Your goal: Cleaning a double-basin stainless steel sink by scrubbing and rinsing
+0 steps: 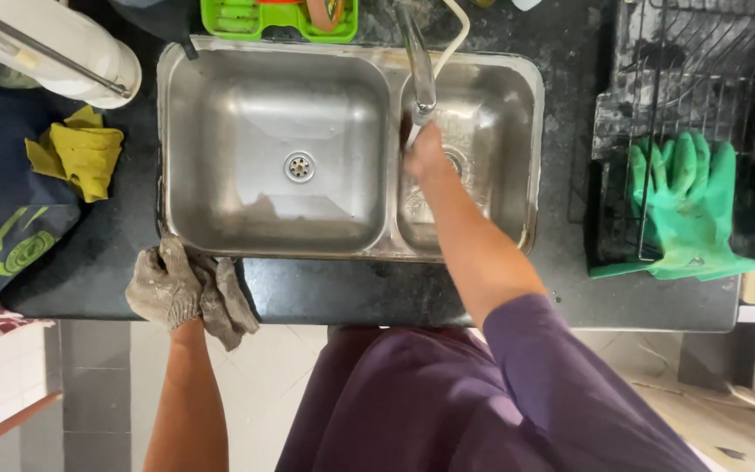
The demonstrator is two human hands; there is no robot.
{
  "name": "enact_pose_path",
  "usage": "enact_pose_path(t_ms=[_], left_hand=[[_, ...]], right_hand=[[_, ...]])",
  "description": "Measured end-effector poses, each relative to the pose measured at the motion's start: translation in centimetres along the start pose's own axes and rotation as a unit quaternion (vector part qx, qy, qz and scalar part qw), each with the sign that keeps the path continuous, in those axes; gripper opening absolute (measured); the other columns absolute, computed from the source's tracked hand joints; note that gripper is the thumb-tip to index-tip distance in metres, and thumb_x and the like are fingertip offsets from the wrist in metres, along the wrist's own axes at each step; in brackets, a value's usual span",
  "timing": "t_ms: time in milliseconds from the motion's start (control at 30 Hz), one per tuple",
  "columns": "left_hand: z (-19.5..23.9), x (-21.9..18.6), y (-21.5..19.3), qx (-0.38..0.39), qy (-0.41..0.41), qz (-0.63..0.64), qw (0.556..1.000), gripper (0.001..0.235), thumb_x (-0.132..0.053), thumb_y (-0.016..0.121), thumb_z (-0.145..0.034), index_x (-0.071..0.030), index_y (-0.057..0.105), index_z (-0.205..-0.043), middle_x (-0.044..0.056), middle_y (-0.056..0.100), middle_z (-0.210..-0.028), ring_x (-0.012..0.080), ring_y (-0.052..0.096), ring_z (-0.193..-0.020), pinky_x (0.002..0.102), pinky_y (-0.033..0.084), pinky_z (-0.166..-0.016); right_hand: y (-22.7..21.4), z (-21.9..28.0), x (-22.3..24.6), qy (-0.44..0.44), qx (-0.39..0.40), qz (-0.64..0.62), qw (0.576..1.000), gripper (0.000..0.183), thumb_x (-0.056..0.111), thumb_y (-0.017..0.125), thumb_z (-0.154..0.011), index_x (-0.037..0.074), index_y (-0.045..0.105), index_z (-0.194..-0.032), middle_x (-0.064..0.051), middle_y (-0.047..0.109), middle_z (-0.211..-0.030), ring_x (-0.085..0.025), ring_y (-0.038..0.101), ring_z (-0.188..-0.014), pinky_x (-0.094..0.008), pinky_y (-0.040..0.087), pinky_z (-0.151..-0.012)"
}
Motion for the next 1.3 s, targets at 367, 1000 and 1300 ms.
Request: enact_pose_path(t_ms=[367, 1000, 1300], left_hand=[[-0.2, -0.5, 0.1, 0.028, -0.019, 0.011, 0.999, 0.045, -0.050, 0.065, -0.109, -0.010, 0.065, -0.087, 0.017, 0.064, -0.074, 0.0393, 0.069, -0.076, 0.047, 0.057, -0.073], [0.2, 0.2, -0.5, -0.024, -0.011, 0.047, 0.999, 0.037, -0.045, 0.071, -0.107, -0.016, 0.067, -0.083, 0.012, 0.064, -0.070, 0.0345, 0.069, -0.070, 0.039, 0.056, -0.065], [-0.3, 0.2, 0.1, 0.009, -0.050, 0.026, 0.998, 0.036, -0.046, 0.068, -0.101, -0.014, 0.068, -0.084, 0.013, 0.063, -0.065, 0.0389, 0.068, -0.067, 0.047, 0.057, -0.065]], right_hand=[[2.4, -1.6, 0.3, 0.004, 0.050, 0.035, 0.998, 0.063, 0.052, 0.071, -0.093, 0.009, 0.064, -0.137, -0.021, 0.064, -0.137, -0.036, 0.063, -0.127, -0.054, 0.054, -0.105], [6.8, 9.1, 3.7, 0.037, 0.055, -0.124, 0.990, 0.080, 0.065, 0.043, -0.102, 0.012, 0.033, -0.161, -0.013, 0.026, -0.169, -0.031, 0.028, -0.155, -0.052, 0.028, -0.127], [7.5, 5.4, 4.6, 0.031, 0.011, -0.112, 0.993, 0.070, 0.055, 0.040, -0.103, 0.008, 0.045, -0.154, -0.019, 0.038, -0.163, -0.038, 0.033, -0.153, -0.051, 0.025, -0.129]])
Point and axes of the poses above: each hand's wrist, its own z-axis away from the middle knuckle, its own y-axis out of the palm, x = y × z, the point moved 9 cm from there along -z, towards the middle knuckle
